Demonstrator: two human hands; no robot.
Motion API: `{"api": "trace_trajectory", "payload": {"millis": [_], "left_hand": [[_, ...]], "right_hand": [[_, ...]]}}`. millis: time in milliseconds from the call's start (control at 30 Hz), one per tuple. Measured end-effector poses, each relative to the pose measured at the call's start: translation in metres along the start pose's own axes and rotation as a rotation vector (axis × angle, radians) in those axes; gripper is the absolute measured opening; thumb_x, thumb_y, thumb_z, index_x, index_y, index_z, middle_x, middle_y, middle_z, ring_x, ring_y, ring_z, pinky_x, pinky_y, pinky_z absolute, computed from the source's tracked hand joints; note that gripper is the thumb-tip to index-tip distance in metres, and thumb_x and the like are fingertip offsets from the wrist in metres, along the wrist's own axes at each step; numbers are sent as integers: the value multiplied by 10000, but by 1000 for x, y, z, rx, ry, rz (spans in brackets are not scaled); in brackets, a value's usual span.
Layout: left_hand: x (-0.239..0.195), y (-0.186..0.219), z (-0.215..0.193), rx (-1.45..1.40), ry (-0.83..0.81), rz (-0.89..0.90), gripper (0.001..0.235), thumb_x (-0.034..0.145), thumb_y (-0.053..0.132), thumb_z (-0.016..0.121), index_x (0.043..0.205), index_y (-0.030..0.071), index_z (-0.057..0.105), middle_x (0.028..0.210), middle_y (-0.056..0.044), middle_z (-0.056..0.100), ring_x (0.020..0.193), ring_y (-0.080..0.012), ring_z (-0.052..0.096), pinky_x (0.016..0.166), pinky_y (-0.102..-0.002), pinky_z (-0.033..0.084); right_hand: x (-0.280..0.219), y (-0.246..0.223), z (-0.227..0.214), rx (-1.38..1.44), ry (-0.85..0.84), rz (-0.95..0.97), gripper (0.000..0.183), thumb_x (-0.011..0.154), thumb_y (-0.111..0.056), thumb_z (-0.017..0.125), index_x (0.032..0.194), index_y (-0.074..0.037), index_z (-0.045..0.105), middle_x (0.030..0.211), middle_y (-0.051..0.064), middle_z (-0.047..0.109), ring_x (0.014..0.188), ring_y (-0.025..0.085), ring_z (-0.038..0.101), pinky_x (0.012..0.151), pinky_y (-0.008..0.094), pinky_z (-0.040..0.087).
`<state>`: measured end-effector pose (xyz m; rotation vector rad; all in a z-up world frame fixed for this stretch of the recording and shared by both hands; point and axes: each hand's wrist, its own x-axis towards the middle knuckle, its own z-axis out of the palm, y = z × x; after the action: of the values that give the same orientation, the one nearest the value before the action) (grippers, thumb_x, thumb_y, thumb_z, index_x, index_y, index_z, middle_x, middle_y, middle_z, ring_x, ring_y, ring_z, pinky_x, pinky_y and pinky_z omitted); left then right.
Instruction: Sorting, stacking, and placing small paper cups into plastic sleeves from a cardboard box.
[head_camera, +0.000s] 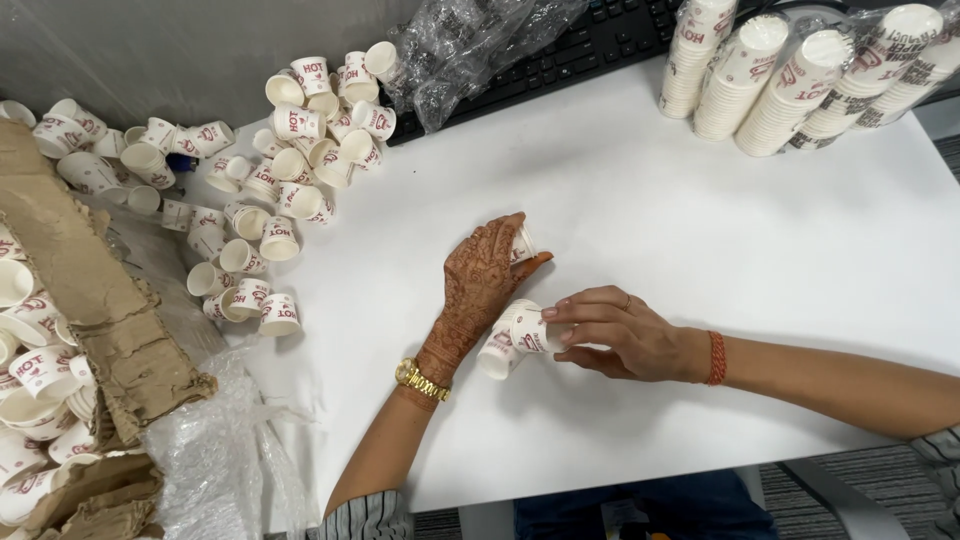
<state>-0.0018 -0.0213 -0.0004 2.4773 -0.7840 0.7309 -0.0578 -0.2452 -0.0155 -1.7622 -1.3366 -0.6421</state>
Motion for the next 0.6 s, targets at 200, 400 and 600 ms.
{"api": "trace_trajectory", "payload": {"millis": [200, 400, 600], "left_hand": [[-2, 7, 10, -79, 65, -214, 602, 839, 401, 855, 1245, 37, 601, 1076, -122, 709, 888, -217, 713, 733, -325, 604], [3, -3, 4, -516, 10, -649, 559, 869, 386, 797, 1288, 87, 579, 998, -83, 703, 821, -158, 697, 689, -297, 609], [-2, -6, 10, -554, -12, -567, 533, 901, 382, 794, 1311, 100, 602, 1076, -78, 691, 908, -142, 696, 767, -299, 625]], "right_hand": [[0, 4, -3, -49, 22, 3, 417, 878, -141, 827, 1198, -128, 561, 1362, 105, 577, 1238, 234, 586, 1057, 368, 537], [-10, -2, 0, -174, -3, -314, 403, 929, -188, 827, 1286, -188, 638, 1360, 39, 587, 1266, 173, 540, 1081, 297, 535], [7, -4, -1, -272, -252, -5, 448, 927, -277, 745, 1339, -160, 614, 1423, 69, 558, 1308, 232, 537, 1090, 438, 500]]}}
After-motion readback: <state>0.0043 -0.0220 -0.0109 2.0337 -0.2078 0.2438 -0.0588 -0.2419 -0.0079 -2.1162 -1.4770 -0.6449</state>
